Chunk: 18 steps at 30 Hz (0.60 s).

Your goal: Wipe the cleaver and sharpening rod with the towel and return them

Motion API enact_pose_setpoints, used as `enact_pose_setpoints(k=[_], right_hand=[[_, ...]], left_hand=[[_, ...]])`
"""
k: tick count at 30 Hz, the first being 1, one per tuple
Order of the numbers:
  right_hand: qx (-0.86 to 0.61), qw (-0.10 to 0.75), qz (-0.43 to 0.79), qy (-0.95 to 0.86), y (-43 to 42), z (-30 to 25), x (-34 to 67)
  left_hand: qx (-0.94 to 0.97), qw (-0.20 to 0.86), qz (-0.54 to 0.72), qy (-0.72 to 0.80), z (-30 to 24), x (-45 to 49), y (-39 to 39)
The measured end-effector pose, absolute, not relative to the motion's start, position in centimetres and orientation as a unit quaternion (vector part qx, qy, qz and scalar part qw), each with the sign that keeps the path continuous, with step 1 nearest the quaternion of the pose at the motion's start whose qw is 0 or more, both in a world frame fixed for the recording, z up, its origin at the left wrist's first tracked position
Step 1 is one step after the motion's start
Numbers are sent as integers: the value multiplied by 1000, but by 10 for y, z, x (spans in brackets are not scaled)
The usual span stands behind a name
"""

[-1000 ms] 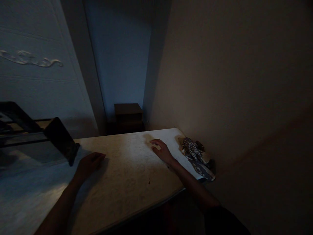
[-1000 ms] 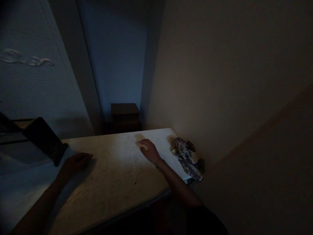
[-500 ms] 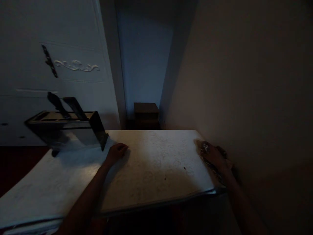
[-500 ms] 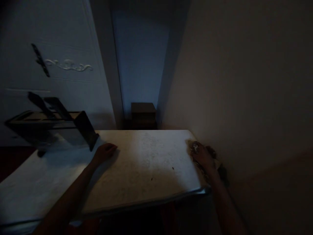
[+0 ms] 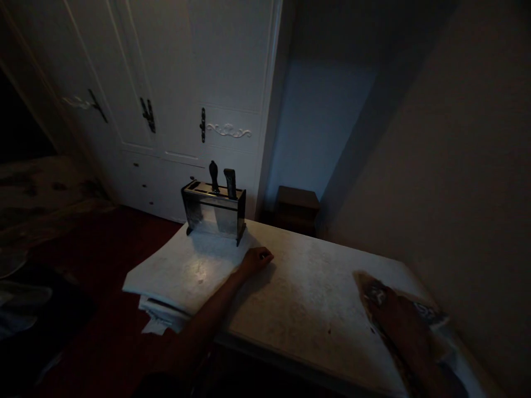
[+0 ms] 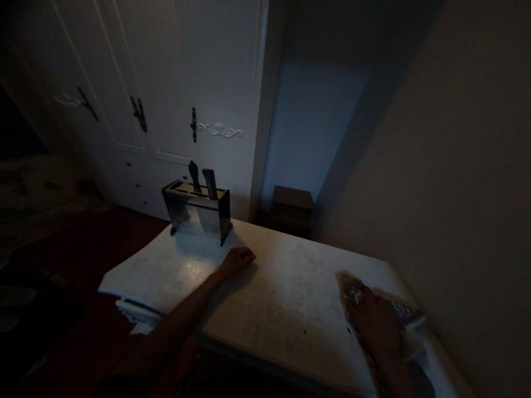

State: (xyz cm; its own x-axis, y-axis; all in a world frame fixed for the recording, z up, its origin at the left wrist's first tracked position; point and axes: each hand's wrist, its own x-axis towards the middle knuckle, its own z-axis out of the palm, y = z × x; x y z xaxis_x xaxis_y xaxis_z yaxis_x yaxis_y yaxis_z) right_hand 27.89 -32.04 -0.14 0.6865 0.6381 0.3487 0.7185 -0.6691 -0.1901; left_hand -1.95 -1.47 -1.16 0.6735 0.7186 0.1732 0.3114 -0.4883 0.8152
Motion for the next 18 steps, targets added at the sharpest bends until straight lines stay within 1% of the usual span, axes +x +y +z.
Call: enact_pose_setpoints(k=[3, 5, 7, 10, 14, 18], right_hand=[[-892, 118, -121, -419, -287, 4, 244], [-892, 79, -94, -434, -262, 10, 220], [-879, 69, -75, -466, -237, 15, 195], [-855, 85, -38, -510, -200, 19, 162], [-816, 128, -12, -563, -159, 17, 131], [-779, 163, -22, -605, -132, 13, 110]], left_hand=[[825, 409, 260, 291, -14, -25, -20], [822, 417, 270, 278, -16, -30, -24], [813, 430, 286, 269, -16, -36, -27], [783, 454, 324, 274, -15, -47, -32], [741, 474, 378, 290, -4, -65, -38], [720, 437, 450, 298, 23, -85, -37]])
